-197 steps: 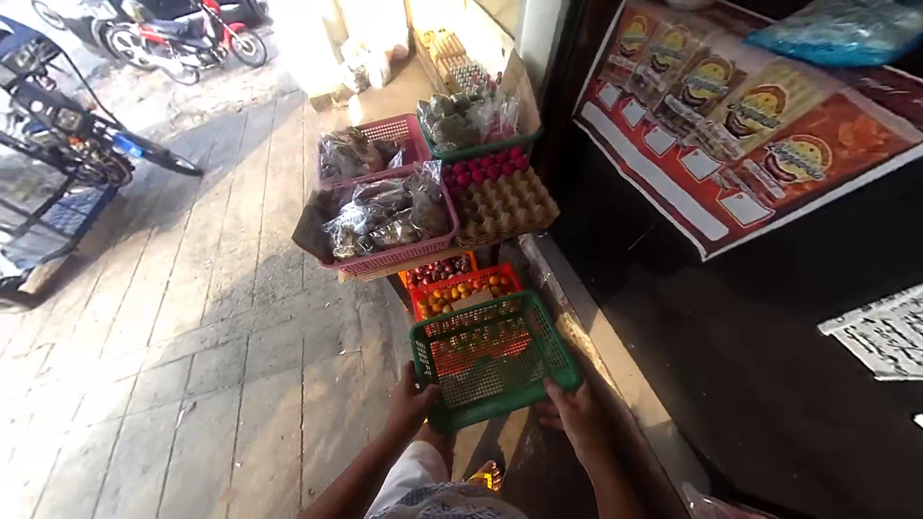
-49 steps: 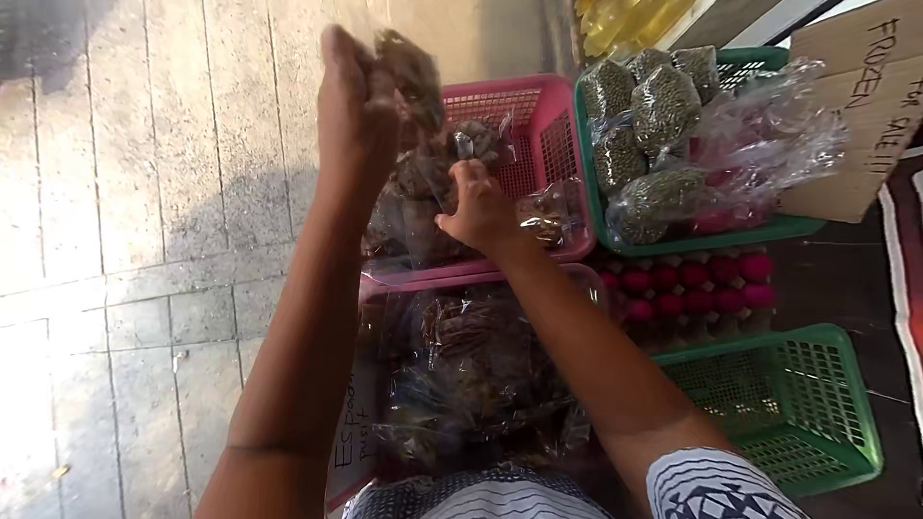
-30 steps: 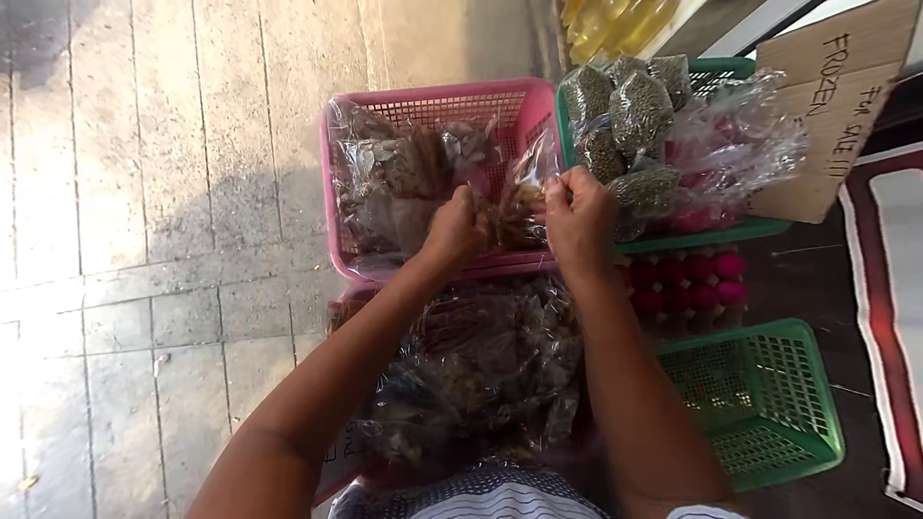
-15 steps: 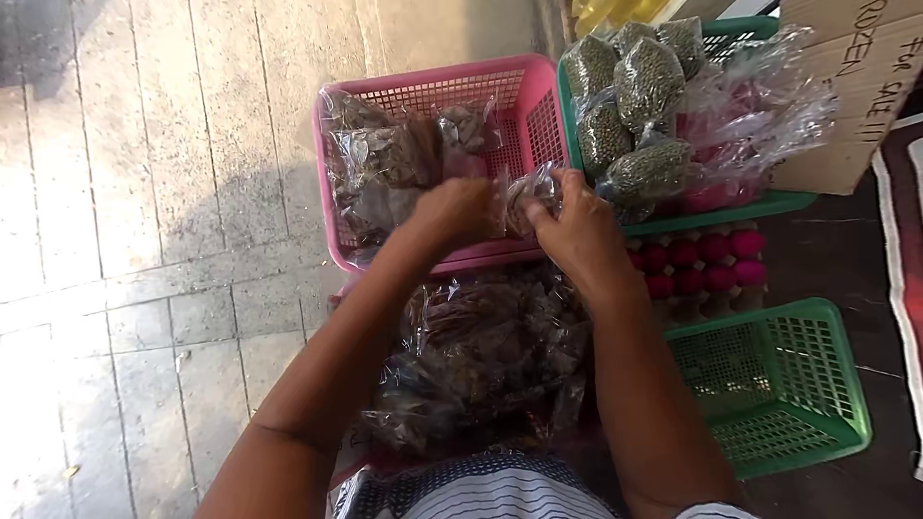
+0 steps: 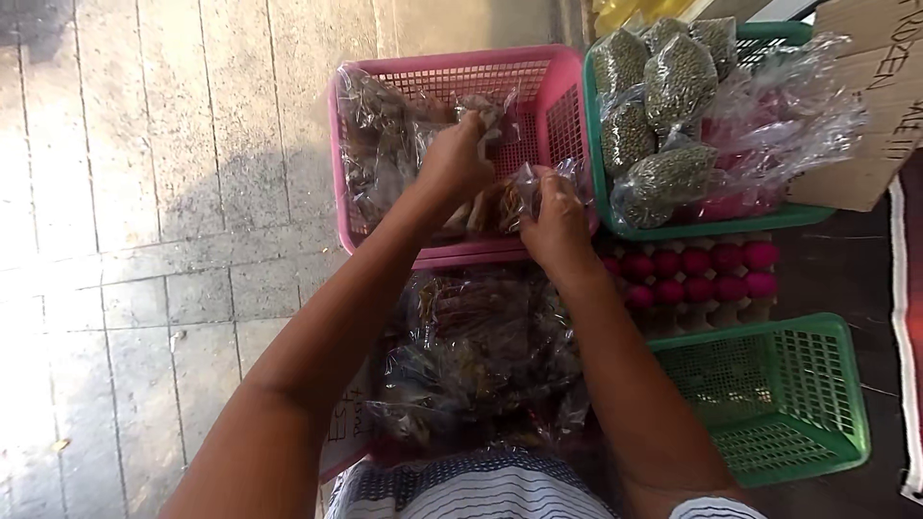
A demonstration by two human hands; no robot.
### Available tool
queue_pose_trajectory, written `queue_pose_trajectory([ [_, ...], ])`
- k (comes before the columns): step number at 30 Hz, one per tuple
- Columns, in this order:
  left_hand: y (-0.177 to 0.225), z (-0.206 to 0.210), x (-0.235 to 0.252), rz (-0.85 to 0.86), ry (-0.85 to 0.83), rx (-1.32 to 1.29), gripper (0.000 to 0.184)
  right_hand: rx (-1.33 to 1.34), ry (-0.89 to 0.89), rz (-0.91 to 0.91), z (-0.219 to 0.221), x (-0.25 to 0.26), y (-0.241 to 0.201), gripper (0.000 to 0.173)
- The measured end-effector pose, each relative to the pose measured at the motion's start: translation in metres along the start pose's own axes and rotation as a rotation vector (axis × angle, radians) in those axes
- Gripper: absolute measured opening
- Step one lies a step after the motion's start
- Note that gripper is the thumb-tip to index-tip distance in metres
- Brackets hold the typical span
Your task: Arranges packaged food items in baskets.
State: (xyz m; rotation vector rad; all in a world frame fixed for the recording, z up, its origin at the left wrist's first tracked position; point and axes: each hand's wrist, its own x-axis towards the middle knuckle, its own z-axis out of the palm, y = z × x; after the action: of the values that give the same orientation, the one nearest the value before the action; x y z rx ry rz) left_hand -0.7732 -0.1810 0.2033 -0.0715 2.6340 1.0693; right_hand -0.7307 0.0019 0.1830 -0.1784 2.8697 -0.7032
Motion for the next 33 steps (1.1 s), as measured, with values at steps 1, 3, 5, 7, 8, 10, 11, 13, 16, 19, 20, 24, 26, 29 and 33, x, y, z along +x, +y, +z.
queue_pose_trajectory([
  [1, 0.000, -0.002, -0.016, 0.006, -0.006, -0.015, 0.053, 0.008, -0.038, 0.006, 0.000, 0.000, 0.002, 0.067],
  [3, 0.001, 0.005, -0.046, 0.033, -0.006, -0.051, 0.061, 0.022, -0.120, 0.008, -0.005, 0.000, 0.005, 0.074],
  [5, 0.006, 0.021, -0.066, 0.079, 0.031, -0.067, 0.068, 0.028, -0.131, -0.028, -0.015, -0.006, 0.004, 0.075],
  [7, 0.016, 0.041, -0.080, 0.105, 0.061, -0.041, 0.064, 0.057, -0.081, -0.081, -0.029, -0.016, 0.001, 0.070],
  [8, 0.020, 0.050, -0.084, 0.127, 0.083, 0.011, 0.060, 0.074, -0.047, -0.089, -0.035, -0.017, -0.001, 0.067],
  [10, 0.029, 0.064, -0.085, 0.132, 0.089, 0.109, 0.057, 0.116, 0.026, -0.071, -0.043, -0.009, -0.006, 0.054],
  [11, 0.031, 0.068, -0.083, 0.120, 0.079, 0.133, 0.056, 0.130, 0.060, -0.050, -0.045, -0.002, -0.008, 0.048],
  [13, 0.035, 0.078, -0.077, 0.100, 0.054, 0.157, 0.055, 0.124, 0.080, -0.043, -0.048, 0.010, -0.012, 0.036],
  [16, 0.038, 0.086, -0.074, 0.138, -0.005, 0.211, 0.059, 0.090, 0.063, -0.107, -0.049, 0.031, -0.021, 0.027],
  [19, 0.041, 0.067, -0.083, 0.205, -0.202, 0.277, 0.057, 0.081, 0.000, -0.141, -0.048, 0.061, -0.029, 0.027],
  [20, 0.040, 0.054, -0.087, 0.232, -0.235, 0.287, 0.051, 0.086, -0.030, -0.134, -0.047, 0.072, -0.031, 0.027],
  [24, 0.010, -0.010, -0.067, 0.212, 0.053, 0.272, 0.034, 0.134, -0.128, -0.006, -0.035, 0.120, -0.028, 0.030],
  [26, -0.015, -0.037, -0.037, 0.078, 0.160, 0.304, 0.044, 0.165, -0.168, 0.100, -0.025, 0.141, -0.021, 0.040],
  [29, -0.042, -0.045, 0.001, -0.131, 0.127, 0.424, 0.063, 0.212, -0.187, 0.276, -0.005, 0.165, -0.014, 0.059],
  [33, -0.046, -0.026, 0.018, -0.149, 0.105, 0.464, 0.057, 0.328, -0.212, 0.374, 0.023, 0.178, -0.009, 0.065],
])
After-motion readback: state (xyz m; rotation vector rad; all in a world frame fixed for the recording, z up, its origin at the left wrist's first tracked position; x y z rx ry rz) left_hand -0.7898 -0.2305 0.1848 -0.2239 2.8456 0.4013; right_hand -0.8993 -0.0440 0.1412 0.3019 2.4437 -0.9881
